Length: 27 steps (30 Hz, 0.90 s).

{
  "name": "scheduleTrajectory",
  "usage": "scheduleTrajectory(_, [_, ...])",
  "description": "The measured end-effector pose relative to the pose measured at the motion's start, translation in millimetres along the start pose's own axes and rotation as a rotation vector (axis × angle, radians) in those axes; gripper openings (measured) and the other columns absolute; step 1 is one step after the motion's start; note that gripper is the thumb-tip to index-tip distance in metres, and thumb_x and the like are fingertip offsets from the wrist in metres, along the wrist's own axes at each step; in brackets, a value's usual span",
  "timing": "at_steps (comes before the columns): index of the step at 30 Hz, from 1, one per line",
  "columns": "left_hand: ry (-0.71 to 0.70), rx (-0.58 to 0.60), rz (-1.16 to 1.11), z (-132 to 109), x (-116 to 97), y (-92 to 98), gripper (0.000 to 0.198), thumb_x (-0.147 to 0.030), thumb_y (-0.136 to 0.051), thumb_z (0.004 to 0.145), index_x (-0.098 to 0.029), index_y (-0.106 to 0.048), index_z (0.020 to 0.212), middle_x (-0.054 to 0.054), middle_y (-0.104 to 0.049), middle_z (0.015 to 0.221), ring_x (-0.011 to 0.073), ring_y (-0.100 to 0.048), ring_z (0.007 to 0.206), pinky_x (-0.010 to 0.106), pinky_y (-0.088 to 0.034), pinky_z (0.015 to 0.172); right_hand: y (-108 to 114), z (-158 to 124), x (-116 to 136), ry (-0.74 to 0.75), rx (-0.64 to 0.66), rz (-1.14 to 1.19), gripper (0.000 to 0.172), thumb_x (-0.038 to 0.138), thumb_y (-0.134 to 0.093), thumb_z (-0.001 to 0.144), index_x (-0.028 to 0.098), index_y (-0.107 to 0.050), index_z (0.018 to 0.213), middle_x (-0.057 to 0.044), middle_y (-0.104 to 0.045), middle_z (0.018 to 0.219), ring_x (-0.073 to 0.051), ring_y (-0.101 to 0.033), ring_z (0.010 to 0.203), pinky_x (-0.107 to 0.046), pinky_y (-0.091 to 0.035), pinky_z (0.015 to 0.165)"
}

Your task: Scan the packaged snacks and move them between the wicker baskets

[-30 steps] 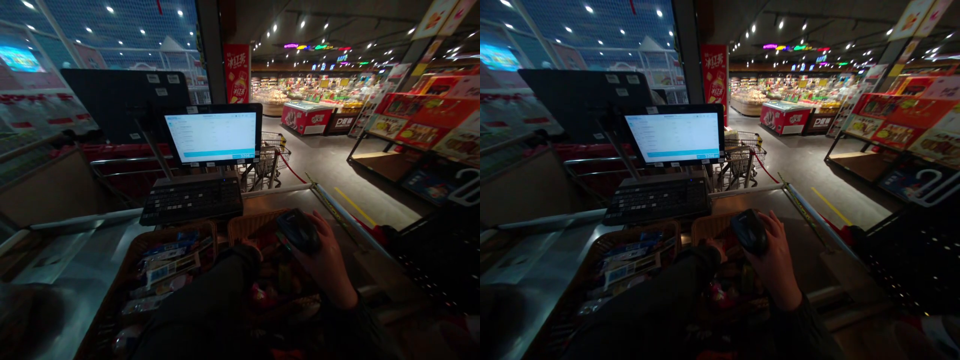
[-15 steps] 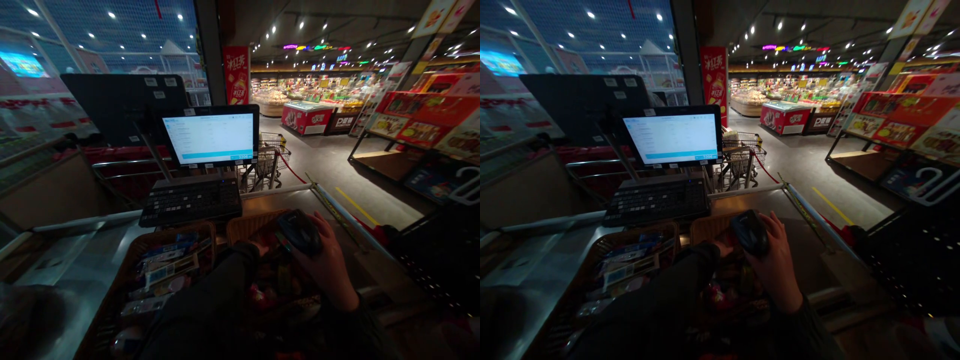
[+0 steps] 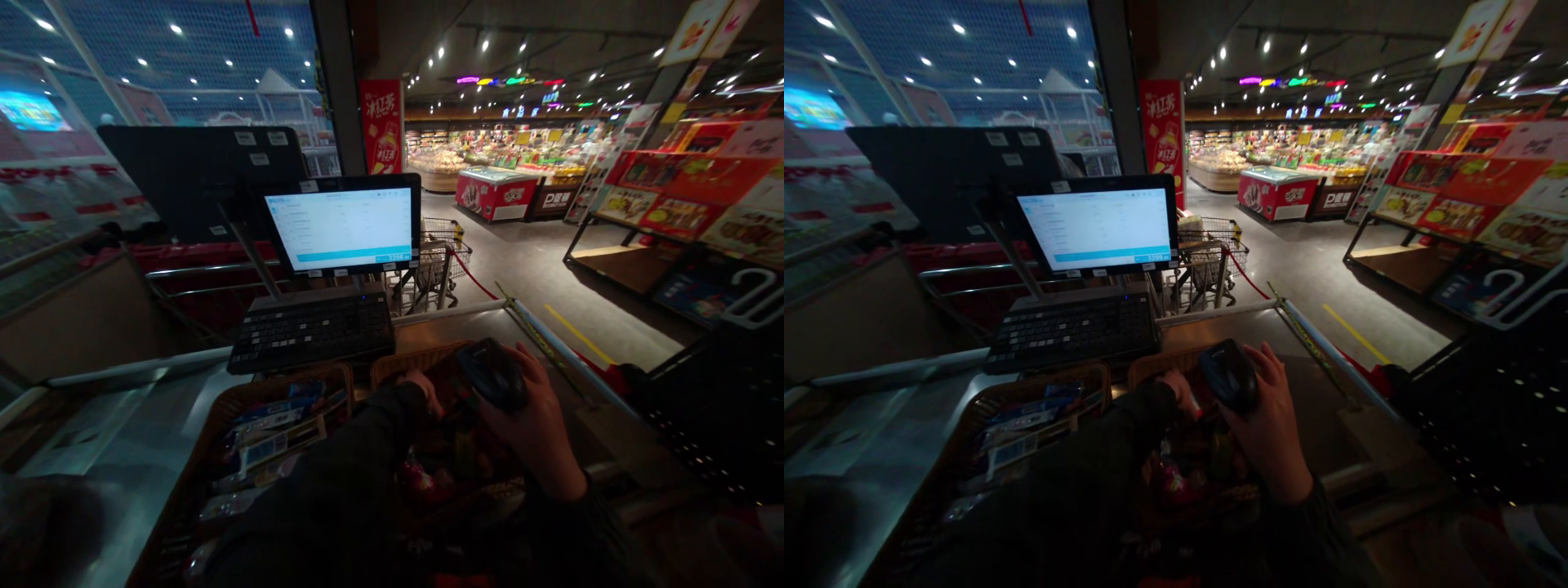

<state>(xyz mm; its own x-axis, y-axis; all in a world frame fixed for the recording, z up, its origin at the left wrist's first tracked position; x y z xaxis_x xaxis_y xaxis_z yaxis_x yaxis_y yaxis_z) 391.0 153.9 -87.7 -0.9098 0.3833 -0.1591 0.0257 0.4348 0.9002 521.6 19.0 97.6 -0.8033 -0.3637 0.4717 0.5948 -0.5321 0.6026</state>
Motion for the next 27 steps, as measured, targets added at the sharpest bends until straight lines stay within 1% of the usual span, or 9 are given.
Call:
scheduleTrajectory(2, [-0.041,-0.056,0.142,-8.7,-7.3,18.9,0.089,-0.050,-0.092,0.049,-0.012,-0.065,0.124,0.024,-0.056,0.139,0.0410,-0.055,0.126,0.048,-0.048,0.102,3.2,-1.3,3.9,-0.006,-0.011,-0.010,0.044,0.028,-0.071,0.079,0.021,-0.066,0.122,-0.015,-0.057,0.137,-0.042,-0.041,0.141,-0.067,-0.041,0.110])
scheduleTrajectory(6, [-0.228,-0.216,0.328,-44.0,-23.5,59.8,0.078,-0.038,-0.077,0.069,-0.004,-0.054,0.136,0.027,-0.037,0.156,0.0365,-0.037,0.144,0.052,-0.025,0.120,9.9,-5.3,15.7,-0.005,-0.041,-0.032,0.040,0.030,-0.073,0.078,0.021,-0.067,0.117,-0.015,-0.058,0.136,-0.043,-0.043,0.140,-0.066,-0.043,0.108])
scheduleTrajectory(8, [-0.348,-0.281,0.382,-68.0,-23.8,79.4,0.072,-0.036,-0.070,0.074,-0.003,-0.054,0.136,0.026,-0.031,0.160,0.0357,-0.026,0.150,0.054,-0.011,0.124,12.4,-7.5,23.3,0.010,-0.052,-0.037,0.039,0.031,-0.073,0.079,0.021,-0.067,0.116,-0.016,-0.058,0.135,-0.043,-0.043,0.140,-0.066,-0.044,0.108])
scheduleTrajectory(10, [-0.488,-0.406,0.486,-97.7,-20.1,104.2,0.074,-0.039,-0.068,0.074,0.000,-0.054,0.135,0.028,-0.030,0.160,0.0381,-0.021,0.152,0.058,-0.007,0.124,14.1,-9.5,31.0,0.025,-0.056,-0.036,0.040,0.030,-0.074,0.078,0.021,-0.067,0.117,-0.016,-0.058,0.136,-0.042,-0.043,0.140,-0.065,-0.044,0.108])
scheduleTrajectory(12, [-0.534,-0.561,0.552,-127.5,-3.8,134.6,0.076,-0.043,-0.068,0.073,0.002,-0.054,0.134,0.030,-0.031,0.158,0.0393,-0.021,0.152,0.060,-0.008,0.123,15.4,-11.0,37.9,0.027,-0.058,-0.033,0.041,0.030,-0.075,0.077,0.020,-0.067,0.117,-0.016,-0.058,0.135,-0.042,-0.043,0.140,-0.065,-0.044,0.108])
scheduleTrajectory(14, [-0.557,-0.653,0.555,-154.7,17.5,160.4,0.081,-0.053,-0.069,0.072,0.001,-0.055,0.131,0.030,-0.030,0.159,0.0401,-0.020,0.152,0.061,-0.008,0.124,14.8,-11.7,46.4,0.033,-0.055,-0.037,0.042,0.030,-0.074,0.078,0.020,-0.067,0.117,-0.016,-0.059,0.135,-0.042,-0.043,0.139,-0.065,-0.045,0.108])
scheduleTrajectory(17, [-0.576,-0.761,0.505,-192.4,50.0,189.7,0.079,-0.056,-0.070,0.072,-0.004,-0.056,0.130,0.028,-0.030,0.160,0.0396,-0.020,0.152,0.060,-0.007,0.125,9.2,-10.9,66.7,0.076,-0.040,-0.043,0.043,0.029,-0.073,0.079,0.020,-0.066,0.120,-0.016,-0.058,0.136,-0.042,-0.042,0.141,-0.064,-0.045,0.107])
scheduleTrajectory(23, [-0.628,-0.936,0.464,-260.4,97.5,216.2,0.077,-0.051,-0.073,0.072,-0.007,-0.052,0.131,0.027,-0.034,0.157,0.0393,-0.024,0.151,0.060,-0.010,0.125,-16.9,-5.6,122.1,0.162,0.048,0.036,0.053,0.027,-0.071,0.080,0.024,-0.060,0.131,-0.015,-0.054,0.143,-0.040,-0.039,0.144,-0.065,-0.042,0.110])
scheduleTrajectory(27, [-0.623,-1.057,0.469,-302.7,121.4,233.8,0.078,-0.048,-0.074,0.073,-0.008,-0.049,0.134,0.026,-0.035,0.157,0.0396,-0.028,0.149,0.061,-0.012,0.125,-33.5,-4.8,159.7,0.222,0.087,0.089,0.053,0.027,-0.073,0.077,0.024,-0.061,0.129,-0.014,-0.052,0.145,-0.041,-0.038,0.144,-0.065,-0.043,0.110])
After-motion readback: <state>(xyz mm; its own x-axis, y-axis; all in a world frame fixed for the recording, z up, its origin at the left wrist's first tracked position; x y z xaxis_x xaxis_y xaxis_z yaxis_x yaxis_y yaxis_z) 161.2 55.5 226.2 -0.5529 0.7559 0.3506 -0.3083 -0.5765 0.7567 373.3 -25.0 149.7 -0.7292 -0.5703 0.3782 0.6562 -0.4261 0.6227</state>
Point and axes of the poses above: each hand's wrist, its own z-axis towards the middle knuckle, its own y-axis out of the back of the hand, x = y × z, the point moved 10 cm from there along z, towards the middle knuckle
